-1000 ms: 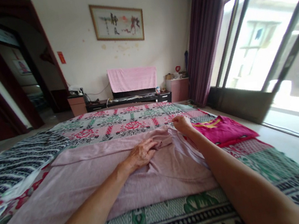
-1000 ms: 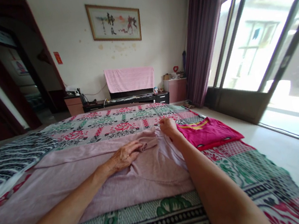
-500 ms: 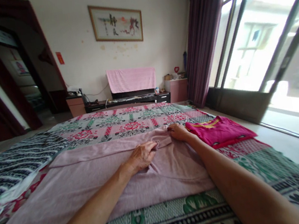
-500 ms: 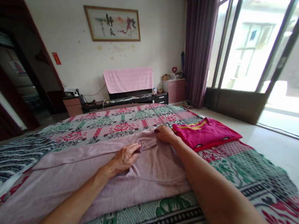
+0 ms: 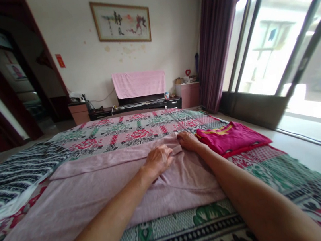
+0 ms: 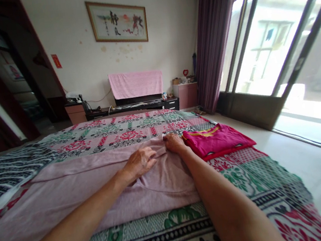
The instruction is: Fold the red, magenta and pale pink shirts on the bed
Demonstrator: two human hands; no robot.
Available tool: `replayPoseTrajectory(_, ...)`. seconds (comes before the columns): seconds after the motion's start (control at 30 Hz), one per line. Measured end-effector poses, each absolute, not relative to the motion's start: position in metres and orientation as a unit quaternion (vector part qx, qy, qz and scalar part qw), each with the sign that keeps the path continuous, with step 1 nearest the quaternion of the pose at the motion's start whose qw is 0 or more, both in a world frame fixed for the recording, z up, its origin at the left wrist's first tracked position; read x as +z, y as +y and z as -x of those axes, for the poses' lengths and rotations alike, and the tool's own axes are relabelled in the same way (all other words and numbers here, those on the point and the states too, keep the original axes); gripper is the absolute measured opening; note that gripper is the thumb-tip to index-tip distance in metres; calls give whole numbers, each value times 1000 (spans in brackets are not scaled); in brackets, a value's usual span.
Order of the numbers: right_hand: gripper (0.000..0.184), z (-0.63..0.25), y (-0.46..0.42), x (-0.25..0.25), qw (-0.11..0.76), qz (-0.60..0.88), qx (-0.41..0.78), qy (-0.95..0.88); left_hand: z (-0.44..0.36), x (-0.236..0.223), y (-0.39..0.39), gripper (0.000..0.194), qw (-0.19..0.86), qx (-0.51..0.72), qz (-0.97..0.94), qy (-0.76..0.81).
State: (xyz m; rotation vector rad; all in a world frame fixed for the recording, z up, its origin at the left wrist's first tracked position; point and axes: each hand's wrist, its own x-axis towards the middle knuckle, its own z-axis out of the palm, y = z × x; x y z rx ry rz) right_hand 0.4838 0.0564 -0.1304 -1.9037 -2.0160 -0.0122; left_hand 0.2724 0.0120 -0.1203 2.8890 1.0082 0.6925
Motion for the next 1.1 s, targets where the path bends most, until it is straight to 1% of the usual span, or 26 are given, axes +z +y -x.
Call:
replayPoseTrajectory(0.1,41,-485,58,-132,172,672,-6,-720,-282,-130,11,21,-5,215,-905,368)
replayPoseTrajectory(0.23,47,-486,60,-135,160,687,-6,-709,-283,-138,17,25,16,287,-872,396)
replayPoseTrajectory(0.37,49,-485,62,-136,153,693,4,-705,-274,-128,21,23,52,381,-839,385)
replayPoseTrajectory(0.47,50,-485,62,-135,154,689,14,-709,-267,-117,19,23,75,413,-839,346)
replayPoseTrajectory(0.57,47,-484,60,-132,151,684,23,-713,-263,-109,14,22,70,405,-856,312)
replayPoseTrajectory(0.67,44,-482,59,-130,141,693,24,-707,-262,-107,12,20,63,365,-883,287)
replayPoseTrajectory(0.87,44,-481,60,-131,135,710,11,-691,-261,-114,13,22,71,319,-904,275)
replayPoseTrajectory(1.1,46,-483,63,-134,142,714,8,-686,-262,-114,4,22,117,274,-919,260)
